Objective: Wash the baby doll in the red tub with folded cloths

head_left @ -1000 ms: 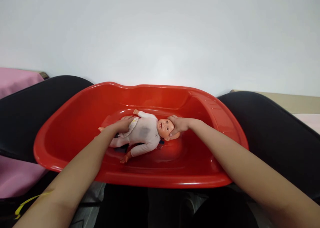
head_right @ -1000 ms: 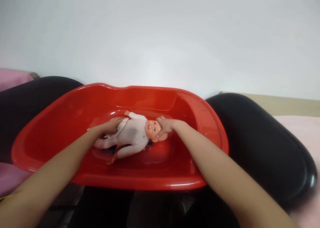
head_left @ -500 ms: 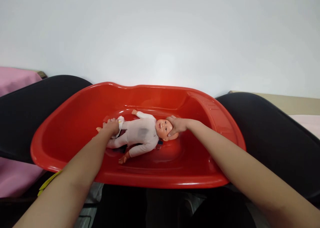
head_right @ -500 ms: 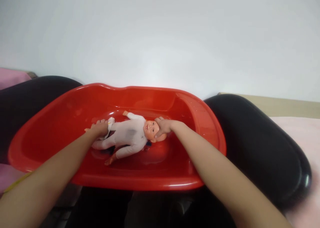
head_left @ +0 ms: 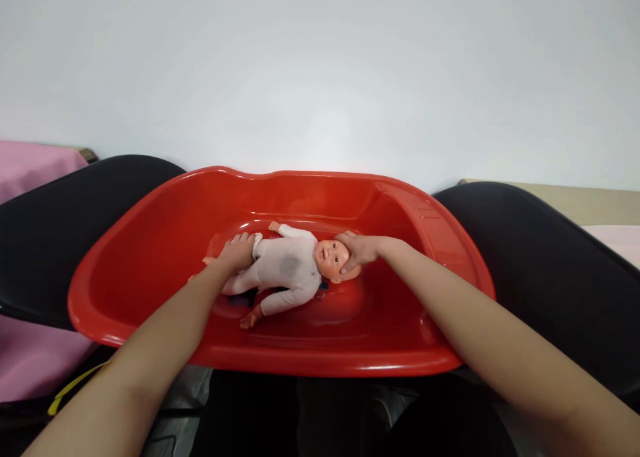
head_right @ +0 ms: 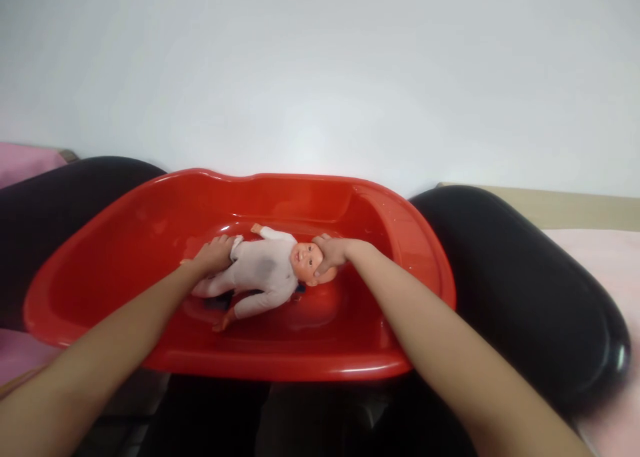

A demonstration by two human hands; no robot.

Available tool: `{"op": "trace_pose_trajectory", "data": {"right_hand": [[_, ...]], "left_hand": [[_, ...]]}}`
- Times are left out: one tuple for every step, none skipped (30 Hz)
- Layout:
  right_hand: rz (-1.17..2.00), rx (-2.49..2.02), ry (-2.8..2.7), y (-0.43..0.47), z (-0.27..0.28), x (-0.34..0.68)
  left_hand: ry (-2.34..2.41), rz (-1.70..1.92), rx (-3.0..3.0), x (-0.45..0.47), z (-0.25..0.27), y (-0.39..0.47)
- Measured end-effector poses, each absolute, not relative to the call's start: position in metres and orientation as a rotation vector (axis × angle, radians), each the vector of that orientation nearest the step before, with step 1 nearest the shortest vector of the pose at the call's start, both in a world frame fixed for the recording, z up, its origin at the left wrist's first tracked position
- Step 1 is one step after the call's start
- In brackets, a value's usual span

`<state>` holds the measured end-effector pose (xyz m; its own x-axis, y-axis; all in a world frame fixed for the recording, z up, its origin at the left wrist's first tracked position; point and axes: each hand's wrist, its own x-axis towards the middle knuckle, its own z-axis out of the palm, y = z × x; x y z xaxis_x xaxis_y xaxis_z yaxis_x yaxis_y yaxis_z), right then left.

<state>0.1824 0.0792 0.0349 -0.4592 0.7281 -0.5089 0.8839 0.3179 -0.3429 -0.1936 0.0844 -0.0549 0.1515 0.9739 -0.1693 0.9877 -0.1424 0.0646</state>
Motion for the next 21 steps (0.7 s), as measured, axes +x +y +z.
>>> {"op": "trace_pose_trajectory", "data": {"right_hand": [[-0.856,1.473,2.317,0.080,0.035,0.184],[-0.856,1.488,2.307,0.080,0.036,0.185],[-0.858,1.497,2.303,0.080,0.036,0.186],[-0.858,1.498,2.303,0.079,0.037,0.186],[-0.851,1.487,2.312,0.079,0.038,0.185],[-0.833,1.472,2.327,0.077,0.038,0.184],[-0.806,1.452,2.347,0.076,0.039,0.182],[-0.776,1.432,2.366,0.075,0.040,0.180],[-0.751,1.415,2.379,0.073,0.041,0.178],[-0.736,1.404,2.387,0.072,0.041,0.177],[-0.735,1.395,2.389,0.072,0.042,0.176],[-0.745,1.393,2.384,0.072,0.042,0.176],[-0.760,1.402,2.377,0.072,0.042,0.176],[-0.775,1.420,2.370,0.073,0.041,0.177],[-0.785,1.438,2.367,0.074,0.041,0.177],[-0.787,1.452,2.367,0.075,0.040,0.178],[-0.783,1.466,2.367,0.075,0.040,0.179],[-0.779,1.477,2.366,0.075,0.040,0.179],[-0.781,1.483,2.361,0.074,0.041,0.179],[-0.793,1.490,2.352,0.073,0.042,0.178],[-0.809,1.499,2.340,0.071,0.044,0.178]], "left_hand": [[1.909,-0.103,2.308,-0.190,-0.055,0.085],[1.876,-0.084,2.357,-0.186,-0.056,0.086],[1.849,-0.066,2.401,-0.183,-0.056,0.086],[1.829,-0.045,2.440,-0.180,-0.057,0.087],[1.817,-0.029,2.468,-0.177,-0.057,0.087],[1.810,-0.020,2.487,-0.175,-0.058,0.087],[1.807,-0.020,2.498,-0.174,-0.059,0.088],[1.801,-0.029,2.503,-0.173,-0.060,0.088],[1.791,-0.041,2.504,-0.174,-0.061,0.088],[1.782,-0.056,2.495,-0.175,-0.062,0.088],[1.780,-0.066,2.478,-0.178,-0.064,0.088],[1.787,-0.071,2.454,-0.181,-0.066,0.088],[1.802,-0.075,2.424,-0.185,-0.067,0.087],[1.823,-0.078,2.393,-0.190,-0.068,0.086],[1.843,-0.078,2.364,-0.194,-0.068,0.085],[1.856,-0.074,2.341,-0.198,-0.067,0.083],[1.863,-0.068,2.321,-0.202,-0.066,0.081],[1.870,-0.062,2.299,-0.205,-0.065,0.079],[1.878,-0.058,2.272,-0.207,-0.063,0.077],[1.890,-0.053,2.240,-0.208,-0.061,0.075],[1.906,-0.049,2.202,-0.209,-0.059,0.074]]}}
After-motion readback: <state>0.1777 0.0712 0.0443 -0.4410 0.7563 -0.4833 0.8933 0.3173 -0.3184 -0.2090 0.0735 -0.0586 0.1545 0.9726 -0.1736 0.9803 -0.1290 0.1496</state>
